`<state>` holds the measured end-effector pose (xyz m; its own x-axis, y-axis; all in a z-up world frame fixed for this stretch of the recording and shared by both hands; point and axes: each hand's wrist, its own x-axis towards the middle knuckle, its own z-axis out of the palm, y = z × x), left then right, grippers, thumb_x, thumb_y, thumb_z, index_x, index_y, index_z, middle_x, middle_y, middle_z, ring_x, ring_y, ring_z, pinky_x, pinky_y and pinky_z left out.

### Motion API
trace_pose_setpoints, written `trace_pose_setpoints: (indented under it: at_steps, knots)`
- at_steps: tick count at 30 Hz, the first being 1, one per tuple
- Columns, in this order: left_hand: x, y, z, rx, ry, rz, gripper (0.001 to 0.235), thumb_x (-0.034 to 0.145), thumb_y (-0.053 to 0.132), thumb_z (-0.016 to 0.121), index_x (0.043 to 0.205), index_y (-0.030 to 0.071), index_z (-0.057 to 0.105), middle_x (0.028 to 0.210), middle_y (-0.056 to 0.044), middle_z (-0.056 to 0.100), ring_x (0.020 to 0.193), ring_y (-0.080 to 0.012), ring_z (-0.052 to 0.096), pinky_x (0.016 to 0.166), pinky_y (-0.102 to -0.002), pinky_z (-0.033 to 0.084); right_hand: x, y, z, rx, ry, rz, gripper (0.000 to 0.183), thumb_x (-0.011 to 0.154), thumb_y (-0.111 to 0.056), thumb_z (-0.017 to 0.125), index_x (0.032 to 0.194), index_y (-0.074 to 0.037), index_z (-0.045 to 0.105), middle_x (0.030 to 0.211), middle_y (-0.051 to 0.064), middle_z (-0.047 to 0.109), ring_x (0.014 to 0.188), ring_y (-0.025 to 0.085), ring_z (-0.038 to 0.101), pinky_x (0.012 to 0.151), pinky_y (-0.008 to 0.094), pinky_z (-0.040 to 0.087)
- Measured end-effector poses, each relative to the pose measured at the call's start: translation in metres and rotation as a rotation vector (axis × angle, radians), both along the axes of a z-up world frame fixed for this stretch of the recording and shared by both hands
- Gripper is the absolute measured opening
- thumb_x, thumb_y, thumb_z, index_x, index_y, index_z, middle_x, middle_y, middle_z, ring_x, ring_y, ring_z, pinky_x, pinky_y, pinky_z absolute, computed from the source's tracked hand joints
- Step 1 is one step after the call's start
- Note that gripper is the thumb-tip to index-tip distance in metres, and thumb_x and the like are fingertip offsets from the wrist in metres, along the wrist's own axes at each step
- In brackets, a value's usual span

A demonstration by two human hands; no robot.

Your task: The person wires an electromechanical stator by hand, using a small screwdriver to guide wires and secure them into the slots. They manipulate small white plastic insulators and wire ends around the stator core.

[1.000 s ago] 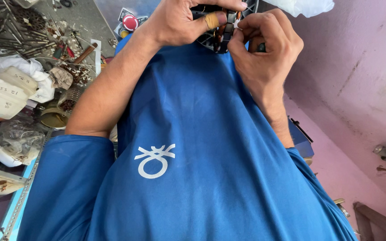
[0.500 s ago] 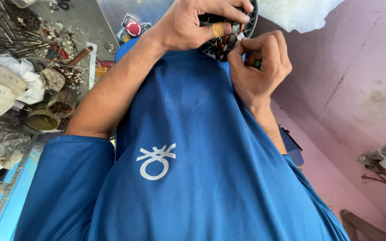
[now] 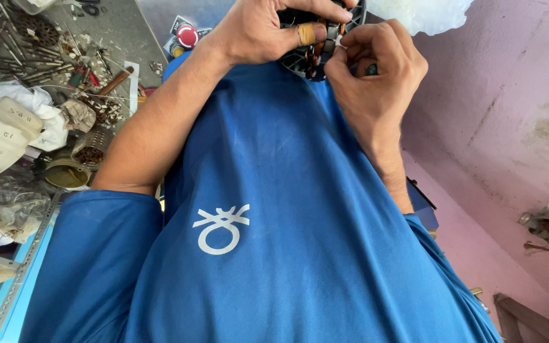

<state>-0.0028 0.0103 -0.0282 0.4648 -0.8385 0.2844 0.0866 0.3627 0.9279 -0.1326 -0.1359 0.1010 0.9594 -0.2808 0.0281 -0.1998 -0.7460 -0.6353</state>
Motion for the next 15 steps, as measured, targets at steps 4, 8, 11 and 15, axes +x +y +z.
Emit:
trace_pose_setpoints:
  at_steps: [4,8,11,15]
  knots:
    - [0.000,-0.001,0.002,0.033,0.002,0.013,0.032,0.103,-0.006,0.075,0.132,0.008,0.074,0.139,-0.006,0.070,0.132,-0.0196,0.068,0.120,-0.033,0.055,0.006,0.002,0.007,-0.016,0.080,-0.015,0.013,0.090,0.011,0.075,0.095,0.002,0.068,0.096,0.007,0.065,0.079,0.011,0.068,0.071,0.025,0.058]
    - [0.003,0.000,0.005,-0.023,0.007,0.023,0.029,0.103,-0.006,0.077,0.130,0.005,0.073,0.139,-0.008,0.070,0.133,-0.0217,0.067,0.121,-0.035,0.054,0.014,0.003,0.014,-0.062,0.140,-0.001,0.011,0.087,0.008,0.076,0.092,0.002,0.068,0.094,0.007,0.067,0.078,0.012,0.069,0.070,0.026,0.058]
    - [0.004,-0.001,0.007,-0.057,0.015,0.018,0.029,0.102,-0.007,0.077,0.129,0.003,0.073,0.138,-0.010,0.070,0.134,-0.0233,0.067,0.122,-0.035,0.053,0.020,-0.001,0.017,-0.020,0.194,0.018,0.011,0.085,0.007,0.078,0.092,0.002,0.071,0.089,0.008,0.070,0.076,0.012,0.069,0.069,0.027,0.058]
    - [0.003,-0.003,0.005,-0.029,0.035,0.004,0.028,0.102,-0.006,0.077,0.129,0.003,0.074,0.137,-0.011,0.070,0.133,-0.0235,0.068,0.121,-0.035,0.054,0.036,-0.040,0.011,0.367,0.391,0.004,0.010,0.087,0.008,0.080,0.092,0.004,0.071,0.084,0.009,0.074,0.075,0.013,0.073,0.066,0.024,0.059]
